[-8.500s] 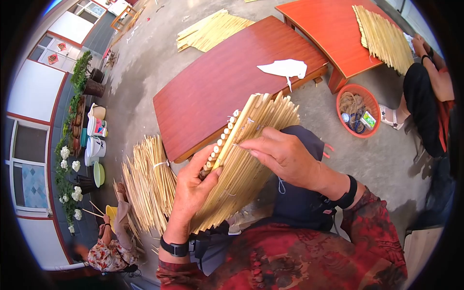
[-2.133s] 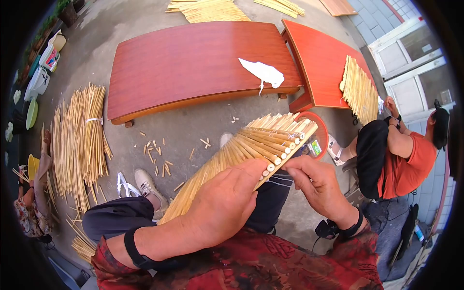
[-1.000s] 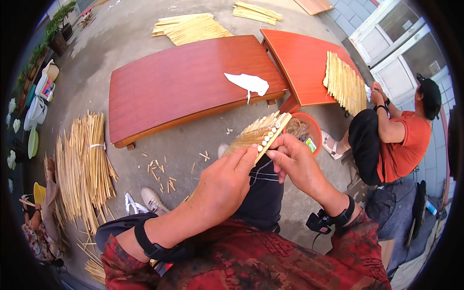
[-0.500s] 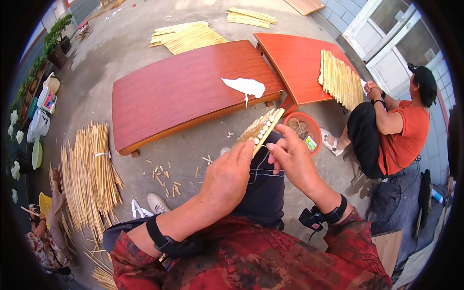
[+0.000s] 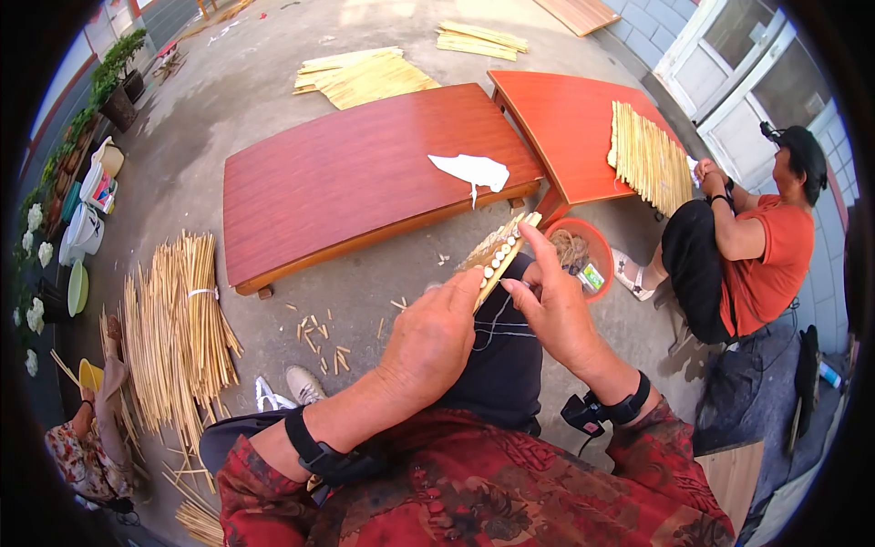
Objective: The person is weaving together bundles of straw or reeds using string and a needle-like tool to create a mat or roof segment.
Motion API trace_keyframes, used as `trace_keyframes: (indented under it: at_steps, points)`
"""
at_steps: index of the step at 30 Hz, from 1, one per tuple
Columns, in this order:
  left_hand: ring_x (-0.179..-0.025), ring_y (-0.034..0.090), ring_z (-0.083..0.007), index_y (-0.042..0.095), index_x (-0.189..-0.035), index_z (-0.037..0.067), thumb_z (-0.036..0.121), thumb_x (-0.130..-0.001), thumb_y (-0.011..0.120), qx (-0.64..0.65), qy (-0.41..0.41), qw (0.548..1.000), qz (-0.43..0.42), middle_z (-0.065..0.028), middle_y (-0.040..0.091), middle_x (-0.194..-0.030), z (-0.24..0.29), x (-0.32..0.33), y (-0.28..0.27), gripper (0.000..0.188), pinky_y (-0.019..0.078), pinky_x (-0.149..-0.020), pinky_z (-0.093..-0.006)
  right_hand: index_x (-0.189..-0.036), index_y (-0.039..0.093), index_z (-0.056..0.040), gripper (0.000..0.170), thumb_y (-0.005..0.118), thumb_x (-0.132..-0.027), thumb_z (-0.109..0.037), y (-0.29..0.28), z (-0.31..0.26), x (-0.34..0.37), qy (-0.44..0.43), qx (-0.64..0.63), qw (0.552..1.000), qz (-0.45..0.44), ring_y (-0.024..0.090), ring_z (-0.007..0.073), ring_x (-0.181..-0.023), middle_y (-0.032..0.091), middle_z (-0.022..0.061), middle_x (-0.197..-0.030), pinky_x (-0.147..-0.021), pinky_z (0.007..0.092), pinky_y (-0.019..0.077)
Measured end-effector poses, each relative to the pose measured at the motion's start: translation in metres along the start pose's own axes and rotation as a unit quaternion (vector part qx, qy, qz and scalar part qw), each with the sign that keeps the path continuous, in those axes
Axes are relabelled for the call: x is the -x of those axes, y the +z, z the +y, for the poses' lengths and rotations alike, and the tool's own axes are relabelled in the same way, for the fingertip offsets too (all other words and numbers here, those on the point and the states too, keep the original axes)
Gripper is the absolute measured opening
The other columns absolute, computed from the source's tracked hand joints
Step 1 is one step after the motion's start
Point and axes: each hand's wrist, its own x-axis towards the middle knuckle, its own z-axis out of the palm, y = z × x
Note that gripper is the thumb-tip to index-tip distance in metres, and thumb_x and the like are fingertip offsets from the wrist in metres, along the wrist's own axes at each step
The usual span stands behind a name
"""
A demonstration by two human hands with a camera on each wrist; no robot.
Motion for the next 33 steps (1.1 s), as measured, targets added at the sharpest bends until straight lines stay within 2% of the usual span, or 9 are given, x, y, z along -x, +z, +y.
trace_keyframes:
  at_steps: [2, 8, 13, 19, 21, 25, 28, 30, 33]
  points:
    - [-0.097, 0.058, -0.0334, 0.043, -0.124, 0.001, 0.0, -0.076, 0.059, -0.002, -0.003, 1.0, 0.006, -0.0181, 0.057, -0.113, 0.0, 0.0, 0.001, 0.051, 0.048, -0.081, -0.0399, -0.135, 0.032, -0.0087, 0.056, 0.057, -0.085, -0.003, -0.004, 0.0, -0.003, -0.004, 0.0, 0.998, -0.056, 0.057, 0.0322, -0.062, 0.054, 0.0144, -0.066, -0.058, 0.0378, 0.0442]
    - [-0.095, 0.058, -0.0332, 0.043, -0.123, 0.0, -0.001, -0.074, 0.059, -0.033, 0.018, 0.999, 0.027, -0.0184, 0.057, -0.113, -0.003, 0.002, 0.007, 0.051, 0.0484, -0.079, -0.0398, -0.131, 0.039, -0.0075, 0.049, 0.053, -0.085, 0.001, -0.015, -0.005, -0.01, -0.015, -0.009, 0.989, -0.148, 0.056, 0.029, -0.062, 0.055, 0.0166, -0.07, -0.059, 0.0375, 0.045]
    - [-0.092, 0.06, -0.0353, 0.046, -0.118, -0.005, 0.002, -0.079, 0.05, -0.023, 0.038, 0.999, 0.022, -0.0218, 0.058, -0.108, -0.002, 0.0, 0.002, 0.04, 0.049, -0.077, -0.0402, -0.125, 0.046, -0.0064, 0.042, 0.051, -0.085, 0.003, -0.01, -0.005, -0.013, -0.065, -0.009, 0.987, -0.146, 0.056, 0.0266, -0.061, 0.056, 0.0163, -0.072, -0.058, 0.036, 0.0458]
    - [-0.092, 0.059, -0.0349, 0.047, -0.119, 0.0, -0.002, -0.072, 0.058, 0.003, 0.015, 0.999, 0.032, -0.0189, 0.059, -0.107, -0.003, -0.003, 0.006, 0.048, 0.0485, -0.078, -0.041, -0.12, 0.052, -0.008, 0.037, 0.053, -0.084, 0.0, -0.017, -0.008, -0.02, -0.055, 0.022, 0.985, -0.162, 0.058, 0.0277, -0.063, 0.058, 0.0174, -0.075, -0.061, 0.0361, 0.0474]
    - [-0.092, 0.059, -0.035, 0.047, -0.119, 0.0, -0.002, -0.073, 0.058, 0.009, 0.01, 0.999, 0.029, -0.0188, 0.059, -0.107, -0.001, -0.002, 0.003, 0.048, 0.0484, -0.078, -0.041, -0.128, 0.051, -0.0149, 0.042, 0.052, -0.088, -0.001, -0.022, -0.007, -0.021, -0.059, 0.038, 0.985, -0.16, 0.048, 0.0102, -0.057, 0.047, 0.0042, -0.061, -0.054, 0.0264, 0.0429]
    - [-0.093, 0.058, -0.0349, 0.047, -0.119, 0.001, -0.002, -0.073, 0.059, 0.016, 0.004, 1.0, 0.025, -0.0186, 0.059, -0.107, -0.002, 0.0, 0.003, 0.048, 0.0479, -0.079, -0.041, -0.123, 0.051, -0.0116, 0.039, 0.056, -0.086, -0.005, -0.027, -0.014, -0.021, -0.024, 0.032, 0.983, -0.178, 0.058, 0.0256, -0.062, 0.058, 0.0162, -0.072, -0.061, 0.0351, 0.0474]
    - [-0.094, 0.058, -0.0349, 0.047, -0.119, 0.001, -0.002, -0.073, 0.059, 0.019, -0.006, 1.0, 0.015, -0.0186, 0.059, -0.107, -0.001, 0.0, 0.0, 0.048, 0.048, -0.079, -0.0409, -0.125, 0.049, -0.0123, 0.041, 0.055, -0.086, -0.004, -0.024, -0.015, -0.021, 0.048, -0.009, 0.978, -0.2, 0.057, 0.0229, -0.06, 0.056, 0.0134, -0.068, -0.06, 0.0339, 0.0468]
    - [-0.094, 0.059, -0.0348, 0.047, -0.119, 0.001, -0.002, -0.073, 0.059, 0.021, -0.006, 1.0, 0.016, -0.0187, 0.059, -0.107, -0.002, 0.0, 0.0, 0.048, 0.048, -0.079, -0.0407, -0.132, 0.047, -0.0172, 0.045, 0.054, -0.089, -0.004, -0.022, -0.011, -0.018, 0.029, -0.045, 0.981, -0.186, 0.043, 0.0041, -0.052, 0.046, -0.0024, -0.059, -0.048, 0.0214, 0.0376]
    - [-0.094, 0.059, -0.0345, 0.047, -0.119, 0.001, -0.002, -0.073, 0.059, 0.016, 0.001, 1.0, 0.018, -0.019, 0.059, -0.108, -0.003, -0.001, -0.001, 0.048, 0.0482, -0.079, -0.0404, -0.132, 0.047, -0.018, 0.045, 0.053, -0.089, -0.003, -0.019, -0.004, -0.016, 0.061, -0.087, 0.978, -0.181, 0.044, 0.003, -0.051, 0.048, -0.0027, -0.059, -0.044, 0.0187, 0.037]
